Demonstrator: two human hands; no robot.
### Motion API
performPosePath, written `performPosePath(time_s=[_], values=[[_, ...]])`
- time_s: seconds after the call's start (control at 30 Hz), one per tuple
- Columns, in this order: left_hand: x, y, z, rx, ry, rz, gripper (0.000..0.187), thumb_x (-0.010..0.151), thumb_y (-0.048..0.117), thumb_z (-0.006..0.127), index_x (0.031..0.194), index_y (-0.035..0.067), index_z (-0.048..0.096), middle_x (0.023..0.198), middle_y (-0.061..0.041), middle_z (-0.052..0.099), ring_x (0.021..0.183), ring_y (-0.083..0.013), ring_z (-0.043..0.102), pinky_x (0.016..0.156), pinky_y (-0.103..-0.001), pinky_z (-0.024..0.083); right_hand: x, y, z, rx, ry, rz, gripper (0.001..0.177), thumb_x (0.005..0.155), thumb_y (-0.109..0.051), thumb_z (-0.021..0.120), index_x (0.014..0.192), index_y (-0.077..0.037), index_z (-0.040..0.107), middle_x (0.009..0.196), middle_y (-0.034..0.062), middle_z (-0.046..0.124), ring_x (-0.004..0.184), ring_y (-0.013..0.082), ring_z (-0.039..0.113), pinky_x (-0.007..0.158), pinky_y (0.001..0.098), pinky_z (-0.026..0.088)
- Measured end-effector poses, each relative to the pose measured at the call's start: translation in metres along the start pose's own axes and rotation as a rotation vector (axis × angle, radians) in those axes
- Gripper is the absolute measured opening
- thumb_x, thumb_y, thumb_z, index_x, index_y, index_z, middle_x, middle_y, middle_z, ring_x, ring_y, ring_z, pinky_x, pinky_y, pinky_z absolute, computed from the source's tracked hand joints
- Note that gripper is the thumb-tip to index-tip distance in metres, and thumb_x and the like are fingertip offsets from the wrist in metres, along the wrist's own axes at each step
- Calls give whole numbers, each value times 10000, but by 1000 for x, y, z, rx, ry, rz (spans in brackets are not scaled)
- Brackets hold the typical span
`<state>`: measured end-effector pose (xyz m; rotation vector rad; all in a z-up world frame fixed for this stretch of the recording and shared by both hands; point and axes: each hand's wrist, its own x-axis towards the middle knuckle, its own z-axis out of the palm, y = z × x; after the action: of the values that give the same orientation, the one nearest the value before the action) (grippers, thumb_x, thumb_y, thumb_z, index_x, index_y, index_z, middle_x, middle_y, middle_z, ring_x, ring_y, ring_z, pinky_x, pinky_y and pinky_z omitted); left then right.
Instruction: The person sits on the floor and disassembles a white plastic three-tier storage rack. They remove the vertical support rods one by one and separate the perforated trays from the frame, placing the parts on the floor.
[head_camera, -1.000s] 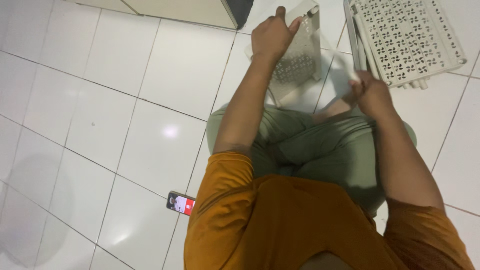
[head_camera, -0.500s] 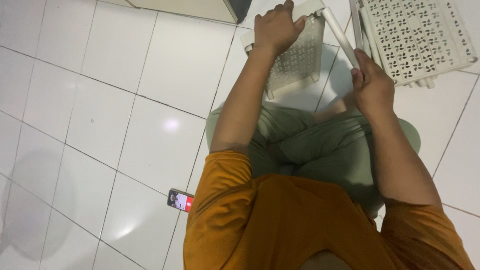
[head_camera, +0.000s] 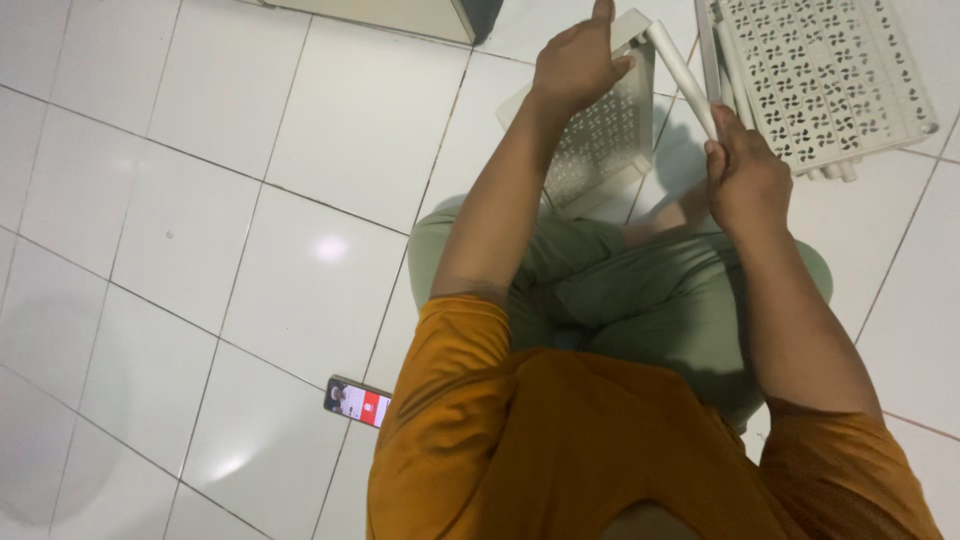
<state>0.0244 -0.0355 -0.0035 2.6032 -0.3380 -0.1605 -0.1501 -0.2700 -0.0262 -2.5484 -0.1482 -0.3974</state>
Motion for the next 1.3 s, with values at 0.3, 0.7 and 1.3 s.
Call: performPosePath(time_s=[0.3, 0.7, 1.3], values=[[2, -3, 15, 178, 123, 36, 305, 953, 98, 493, 1250, 78, 561, 1056, -128, 752, 1076, -342, 697, 943, -461, 528, -8, -2, 0, -25, 42, -59, 399, 1114, -129, 659, 1509, -141, 602, 1077, 210, 695, 892, 402, 688, 793, 490, 560], [18, -8, 34, 306, 338, 171, 239, 957, 109, 512, 1180, 55, 579, 895, -140, 736, 819, -338, 743, 705, -469, 579, -3, -11, -15, -284, -5, -50, 438, 1109, -192, 641, 1540, -123, 609, 988, 219, 685, 711, 390, 682, 630, 492, 560], [15, 2, 58, 456, 428, 195, 264, 821, 127, 635, 1071, 74, 566, 816, -77, 712, 693, -267, 743, 620, -426, 582, 44, 15, -45, 645, -553, 645, 457, 1115, -265, 529, 1562, -169, 528, 823, 58, 572, 631, 163, 485, 539, 331, 418]])
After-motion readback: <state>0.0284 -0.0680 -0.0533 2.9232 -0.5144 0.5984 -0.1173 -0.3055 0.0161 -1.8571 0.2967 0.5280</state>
